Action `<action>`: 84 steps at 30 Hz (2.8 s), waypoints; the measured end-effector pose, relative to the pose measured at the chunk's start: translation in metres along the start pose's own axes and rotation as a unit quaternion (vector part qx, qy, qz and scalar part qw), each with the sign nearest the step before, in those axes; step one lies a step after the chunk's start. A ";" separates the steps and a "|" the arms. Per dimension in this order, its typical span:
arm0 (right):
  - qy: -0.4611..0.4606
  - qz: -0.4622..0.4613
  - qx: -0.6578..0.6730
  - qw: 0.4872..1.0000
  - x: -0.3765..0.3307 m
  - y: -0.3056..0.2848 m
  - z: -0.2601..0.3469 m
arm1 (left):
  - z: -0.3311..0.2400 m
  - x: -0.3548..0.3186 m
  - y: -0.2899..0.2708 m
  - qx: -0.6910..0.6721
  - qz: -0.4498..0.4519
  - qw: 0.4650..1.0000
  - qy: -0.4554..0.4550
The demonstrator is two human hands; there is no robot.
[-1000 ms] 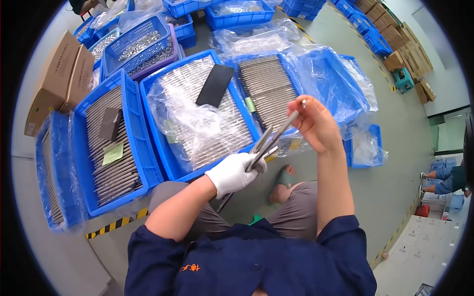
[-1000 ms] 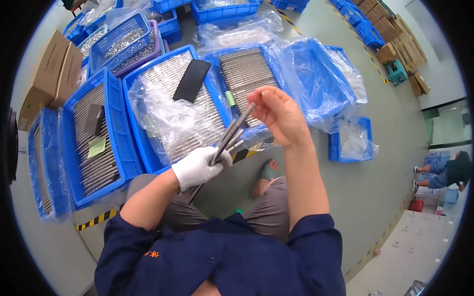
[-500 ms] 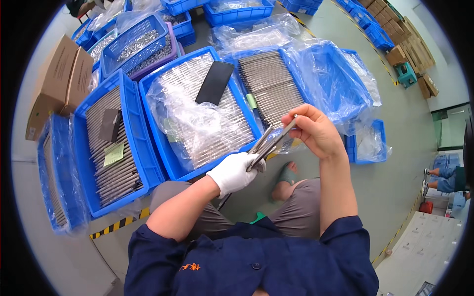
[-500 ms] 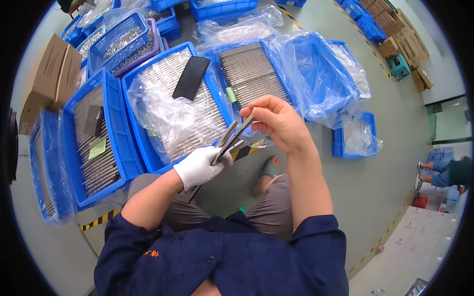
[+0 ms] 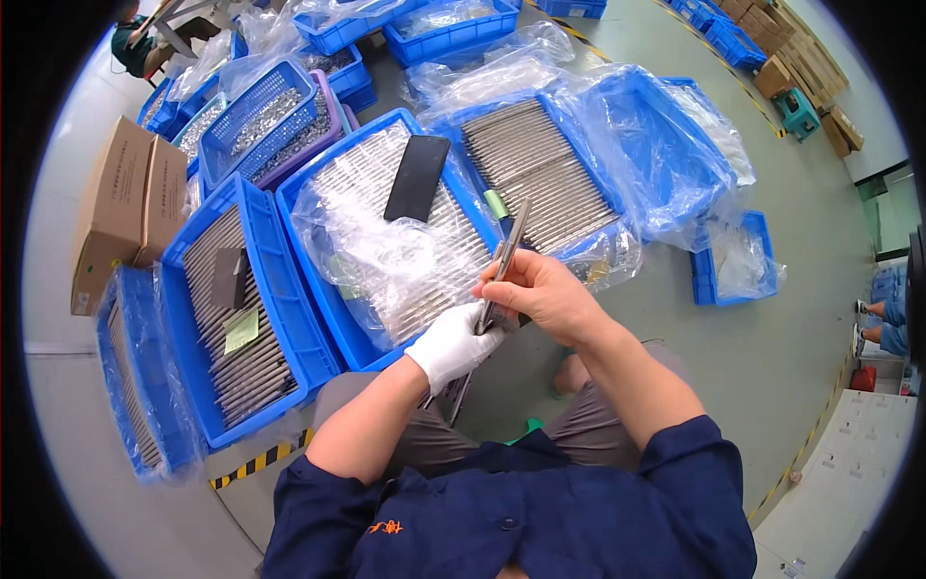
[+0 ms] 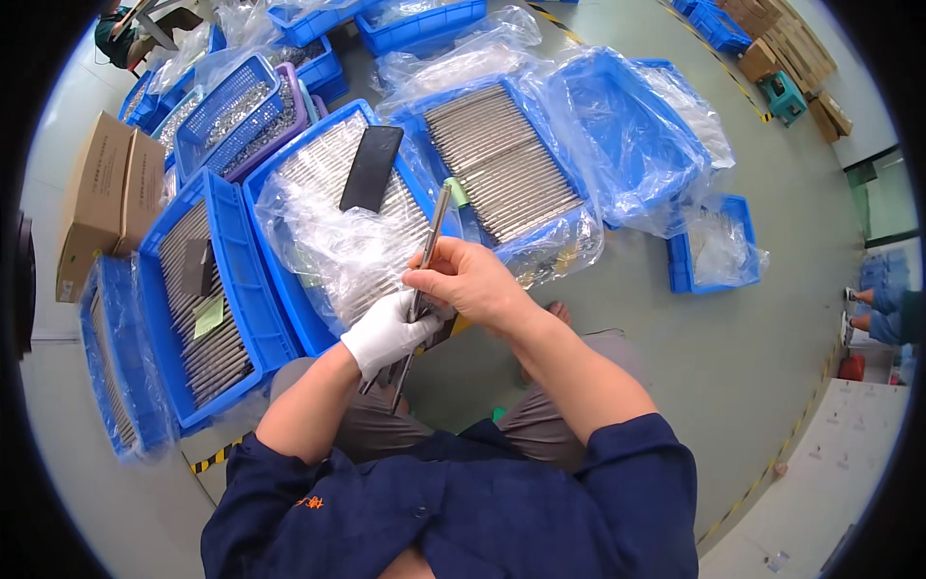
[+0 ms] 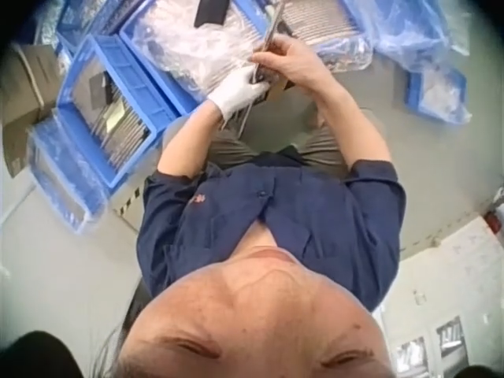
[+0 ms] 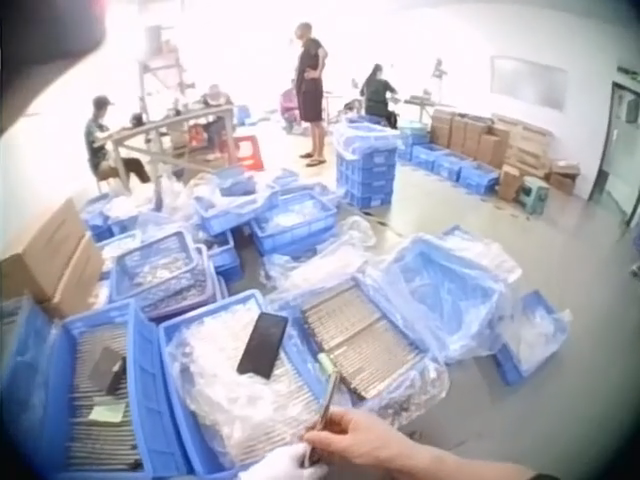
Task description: The recorder is sorting and inspecting thin metal rods from blue plastic crates on the floor of a factory.
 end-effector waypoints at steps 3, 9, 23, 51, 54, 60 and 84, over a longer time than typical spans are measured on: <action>-0.040 -0.013 -0.015 0.999 0.003 -0.017 0.016 | -0.007 0.001 0.006 -0.156 0.061 0.986 -0.007; -0.072 -0.076 0.220 0.970 0.014 -0.057 0.034 | -0.015 -0.013 -0.059 -0.334 -0.047 0.937 0.087; 0.183 0.076 0.179 0.964 -0.034 0.044 -0.083 | 0.015 -0.019 -0.041 -0.406 -0.077 0.909 0.059; 0.060 0.324 0.621 0.711 -0.056 0.095 -0.045 | -0.035 -0.088 -0.026 -0.483 -0.343 0.765 0.252; 0.017 0.123 0.496 0.859 -0.038 0.071 -0.066 | -0.034 -0.090 -0.025 -0.434 -0.338 0.802 0.234; -0.086 -0.058 0.257 0.961 -0.039 0.001 -0.041 | -0.039 -0.181 -0.120 -0.282 -0.391 0.849 0.216; -0.114 -0.376 -0.600 0.697 -0.118 -0.179 0.057 | 0.262 -0.505 -0.470 0.468 -0.456 0.556 -0.514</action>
Point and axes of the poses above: each hand's wrist, its own x-axis towards the middle knuckle, its own y-axis out of the palm, z = x × y, the point moved 10 cm from there along x, towards the middle knuckle, and after that the axes turned 14 degrees about x, right-handed, at the moved point
